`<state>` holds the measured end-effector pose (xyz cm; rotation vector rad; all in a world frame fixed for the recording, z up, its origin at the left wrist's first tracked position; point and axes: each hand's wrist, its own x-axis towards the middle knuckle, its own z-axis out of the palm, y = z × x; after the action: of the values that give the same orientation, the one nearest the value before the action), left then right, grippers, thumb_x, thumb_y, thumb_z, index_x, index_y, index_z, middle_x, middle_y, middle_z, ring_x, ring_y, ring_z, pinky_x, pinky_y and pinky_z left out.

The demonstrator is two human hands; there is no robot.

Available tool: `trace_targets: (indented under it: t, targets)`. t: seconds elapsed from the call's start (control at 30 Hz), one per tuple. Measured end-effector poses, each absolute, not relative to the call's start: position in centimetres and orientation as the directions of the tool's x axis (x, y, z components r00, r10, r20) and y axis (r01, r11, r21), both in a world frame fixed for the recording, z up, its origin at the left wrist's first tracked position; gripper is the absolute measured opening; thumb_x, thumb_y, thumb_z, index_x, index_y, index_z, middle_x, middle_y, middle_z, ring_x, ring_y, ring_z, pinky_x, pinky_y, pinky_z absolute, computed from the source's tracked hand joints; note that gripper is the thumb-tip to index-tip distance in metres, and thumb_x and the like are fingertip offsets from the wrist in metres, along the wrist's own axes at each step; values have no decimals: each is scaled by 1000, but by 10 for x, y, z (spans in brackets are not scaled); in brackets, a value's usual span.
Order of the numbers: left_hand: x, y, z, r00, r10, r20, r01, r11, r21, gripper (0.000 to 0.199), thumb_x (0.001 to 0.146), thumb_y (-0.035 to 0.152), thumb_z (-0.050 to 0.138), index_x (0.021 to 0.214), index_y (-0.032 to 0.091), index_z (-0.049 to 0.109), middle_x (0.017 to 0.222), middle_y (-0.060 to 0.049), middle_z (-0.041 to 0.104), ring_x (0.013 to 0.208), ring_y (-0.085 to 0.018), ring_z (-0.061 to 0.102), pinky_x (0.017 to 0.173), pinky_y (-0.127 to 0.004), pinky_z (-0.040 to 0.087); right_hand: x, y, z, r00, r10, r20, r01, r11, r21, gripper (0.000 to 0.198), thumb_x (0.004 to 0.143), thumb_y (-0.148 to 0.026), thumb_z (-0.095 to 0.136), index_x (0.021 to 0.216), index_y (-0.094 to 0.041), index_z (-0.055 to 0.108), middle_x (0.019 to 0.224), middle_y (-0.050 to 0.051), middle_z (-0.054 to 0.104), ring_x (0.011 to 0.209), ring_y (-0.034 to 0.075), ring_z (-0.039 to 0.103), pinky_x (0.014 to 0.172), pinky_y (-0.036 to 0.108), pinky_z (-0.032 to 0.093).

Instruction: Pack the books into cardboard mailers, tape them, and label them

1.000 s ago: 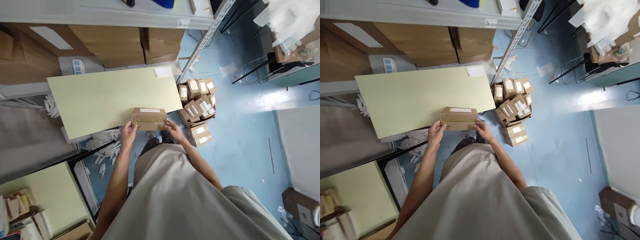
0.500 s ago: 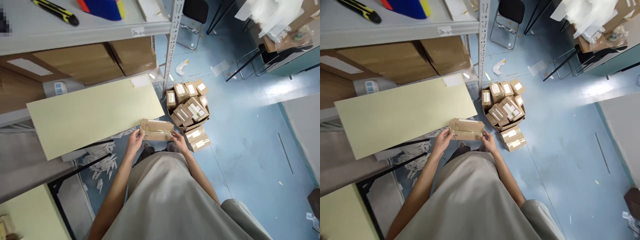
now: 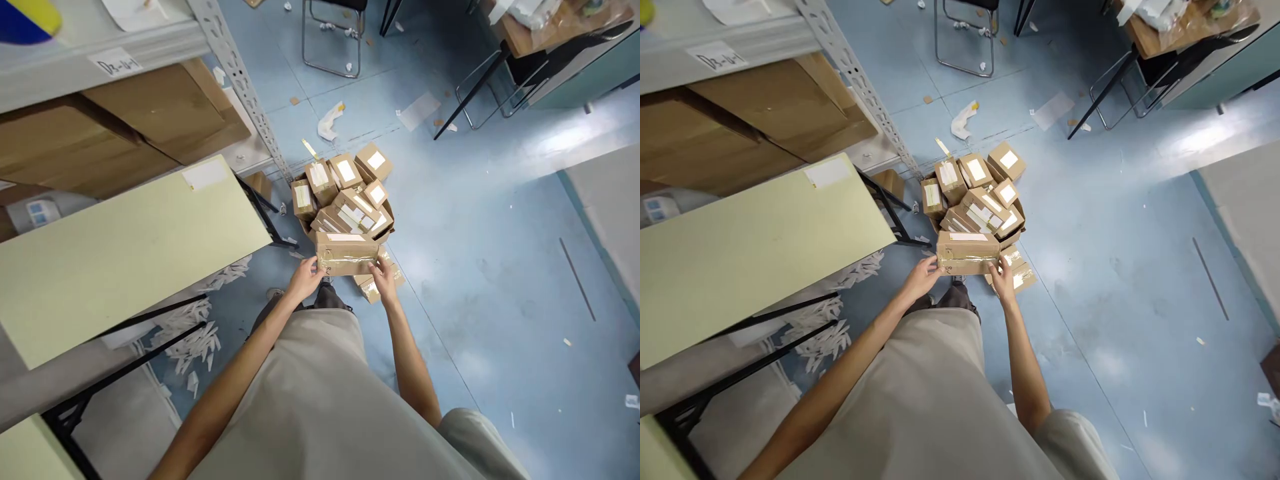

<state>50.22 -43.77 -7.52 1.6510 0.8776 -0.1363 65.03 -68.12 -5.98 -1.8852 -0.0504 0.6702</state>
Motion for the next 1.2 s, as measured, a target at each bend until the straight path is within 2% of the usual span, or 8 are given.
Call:
trace_targets:
  t: [0.17,0.33,0.47,0.6,0.7,0.93,1.07,1.2]
  targets:
    - [514,-458,-75,709,370,-601,670,-86,737,43,95,28,75,137,17,78,142,-20,80,111,-30,86,100,-41,69,672,-691,-60,853,293,-432,-265,-470,-842,71,94,-66,68,144,-16,75,148,18,79,139,38,69,122,53,56]
    - [547,-449,-64,725,365,-584,658,-118,744,37,95,31,77,129,18,80,138,-17,83,109,-31,87,99,-41,70,705,-678,-58,877,312,-366,-200,-456,-868,69,95,-65,68,142,-15,76,143,18,80,130,36,71,120,53,57]
    - [587,-428,-42,781,385,-492,563,-93,821,45,99,36,77,140,18,78,145,-17,80,120,-34,85,106,-44,69,753,-657,-52,908,326,-261,-120,-396,-911,78,96,-69,71,151,-14,72,156,21,74,145,39,67,130,57,51]
    - [609,-411,-16,805,427,-412,490,-88,867,65,102,42,77,163,20,67,176,-18,59,141,-35,76,113,-44,67,795,-643,-48,929,343,-141,-32,-304,-952,88,101,-73,68,170,-18,60,178,20,57,168,37,52,139,59,44]
    - [600,-407,-10,807,443,-390,482,-114,869,67,103,44,76,165,21,66,183,-15,53,148,-36,71,119,-45,64,803,-640,-51,947,295,-130,-24,-340,-940,89,102,-75,65,171,-19,59,185,20,48,174,38,44,140,62,41]
    - [510,-409,-27,731,411,-544,588,24,809,56,101,49,76,147,17,77,151,-20,79,140,-38,77,121,-52,63,739,-626,-73,871,370,-323,-129,-463,-877,76,94,-76,67,137,-14,80,149,25,79,146,42,71,127,62,54]
    - [461,-395,-33,664,474,-578,590,143,795,54,91,59,84,129,20,83,146,-18,82,134,-39,80,118,-53,65,701,-599,-76,806,462,-371,-113,-494,-862,73,92,-79,67,127,-17,83,140,23,84,137,41,76,121,59,59]
    - [426,-368,-31,659,497,-564,545,202,814,59,90,63,84,129,19,84,148,-19,81,137,-38,79,121,-52,63,677,-561,-69,756,552,-352,-43,-494,-868,70,94,-80,69,124,-18,84,135,22,86,133,41,78,119,57,60]
